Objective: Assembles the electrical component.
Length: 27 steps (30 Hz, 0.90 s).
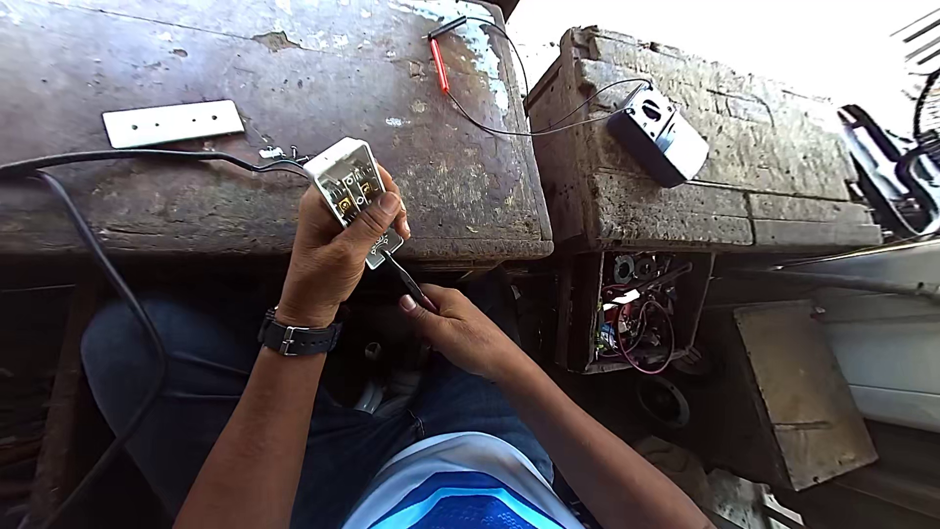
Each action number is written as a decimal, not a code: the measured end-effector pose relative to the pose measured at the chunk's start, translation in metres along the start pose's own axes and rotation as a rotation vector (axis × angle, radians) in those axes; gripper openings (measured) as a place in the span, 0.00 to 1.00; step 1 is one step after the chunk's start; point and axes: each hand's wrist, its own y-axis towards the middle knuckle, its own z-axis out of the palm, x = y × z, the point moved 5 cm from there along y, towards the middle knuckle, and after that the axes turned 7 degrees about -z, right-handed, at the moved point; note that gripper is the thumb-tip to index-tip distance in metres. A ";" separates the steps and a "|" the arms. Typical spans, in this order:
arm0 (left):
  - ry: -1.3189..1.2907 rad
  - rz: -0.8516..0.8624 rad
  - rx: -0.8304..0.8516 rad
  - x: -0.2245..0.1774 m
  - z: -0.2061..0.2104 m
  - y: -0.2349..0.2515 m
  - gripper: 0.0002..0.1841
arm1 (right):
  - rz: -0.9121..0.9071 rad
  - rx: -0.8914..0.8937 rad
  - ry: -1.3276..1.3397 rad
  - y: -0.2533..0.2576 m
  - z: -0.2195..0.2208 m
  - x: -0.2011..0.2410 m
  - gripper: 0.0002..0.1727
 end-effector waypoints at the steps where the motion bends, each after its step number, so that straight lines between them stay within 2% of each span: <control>1: -0.010 -0.005 -0.004 0.000 0.000 0.000 0.08 | -0.010 -0.022 -0.013 0.000 0.000 -0.001 0.19; 7: -0.028 0.002 -0.011 0.000 -0.001 0.000 0.08 | -0.049 -0.069 -0.054 0.002 0.002 -0.002 0.19; 13: 0.081 0.016 0.013 0.001 0.001 -0.001 0.09 | -0.020 -0.069 0.009 0.006 0.008 -0.005 0.22; 16: -0.079 -0.056 -0.031 0.000 -0.003 0.000 0.08 | -0.103 -0.136 -0.002 0.010 0.012 -0.013 0.20; 21: -0.406 -0.220 -0.250 0.000 -0.016 0.000 0.06 | -0.331 -0.236 -0.121 0.031 0.014 -0.018 0.17; 24: -0.416 -0.229 -0.275 -0.001 -0.016 0.000 0.06 | -0.383 -0.265 -0.120 0.037 0.014 -0.021 0.17; 27: -0.313 -0.143 -0.204 0.000 -0.012 0.001 0.06 | -0.312 -0.191 -0.041 0.025 0.013 -0.017 0.17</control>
